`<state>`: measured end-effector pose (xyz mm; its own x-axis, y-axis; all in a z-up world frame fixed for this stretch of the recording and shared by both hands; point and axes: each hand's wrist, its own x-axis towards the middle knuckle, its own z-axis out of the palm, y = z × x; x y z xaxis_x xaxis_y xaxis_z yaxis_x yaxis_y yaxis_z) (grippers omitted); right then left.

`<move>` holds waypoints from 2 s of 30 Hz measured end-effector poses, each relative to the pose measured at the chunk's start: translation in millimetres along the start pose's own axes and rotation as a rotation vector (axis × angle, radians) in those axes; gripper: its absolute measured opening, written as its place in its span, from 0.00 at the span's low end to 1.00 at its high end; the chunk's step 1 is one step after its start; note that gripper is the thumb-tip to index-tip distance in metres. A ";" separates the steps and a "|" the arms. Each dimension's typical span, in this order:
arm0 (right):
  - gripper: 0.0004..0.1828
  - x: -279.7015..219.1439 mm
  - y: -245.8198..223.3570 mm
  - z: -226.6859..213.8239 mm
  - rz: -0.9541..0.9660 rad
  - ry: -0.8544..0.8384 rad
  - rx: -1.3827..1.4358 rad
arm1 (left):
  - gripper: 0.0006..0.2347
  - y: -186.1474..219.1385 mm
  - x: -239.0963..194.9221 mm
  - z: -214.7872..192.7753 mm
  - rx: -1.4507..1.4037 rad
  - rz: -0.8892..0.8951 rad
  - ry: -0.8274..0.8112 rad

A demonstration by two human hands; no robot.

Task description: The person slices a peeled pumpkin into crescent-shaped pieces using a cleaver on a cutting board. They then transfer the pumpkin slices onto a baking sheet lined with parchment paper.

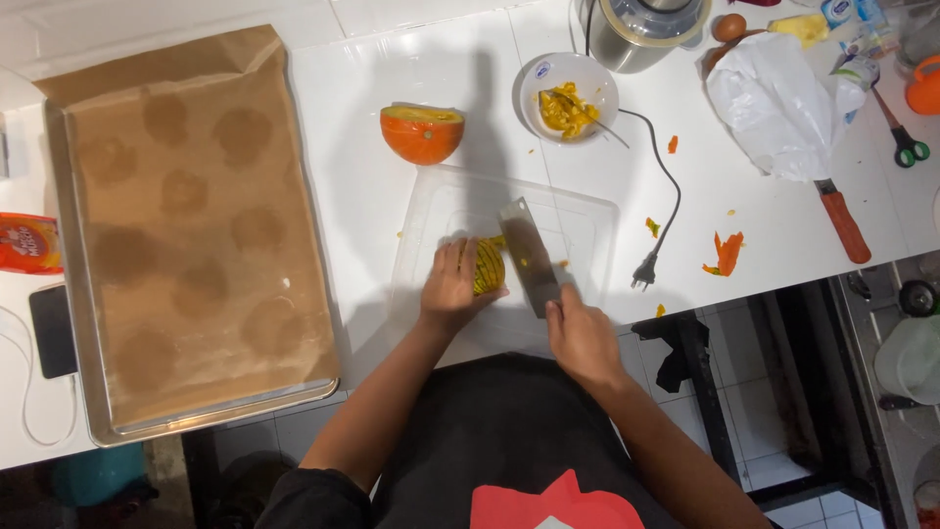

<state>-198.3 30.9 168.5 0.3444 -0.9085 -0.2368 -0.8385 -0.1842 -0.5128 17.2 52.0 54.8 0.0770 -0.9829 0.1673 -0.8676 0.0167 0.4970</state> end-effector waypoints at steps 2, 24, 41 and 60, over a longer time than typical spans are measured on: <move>0.12 3.7 -12.9 -0.6 -0.034 0.010 -0.010 | 0.40 1.6 1.9 -3.3 -0.001 0.045 0.061; 0.18 40.7 -11.6 12.7 -0.051 -0.202 -0.047 | 0.21 -8.8 20.8 38.5 0.128 0.403 0.726; 0.19 78.0 11.9 55.0 -0.037 -0.240 -0.148 | 0.15 -23.0 3.3 74.7 -0.025 0.076 0.554; 0.10 62.0 68.6 139.6 -0.426 0.241 0.081 | 0.15 -20.7 15.9 61.3 -0.092 -0.005 0.534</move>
<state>-175.5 14.3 3.4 0.5340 -0.8214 0.2003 -0.6057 -0.5370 -0.5871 6.3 24.8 -5.0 0.3405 -0.7536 0.5623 -0.8217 0.0523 0.5676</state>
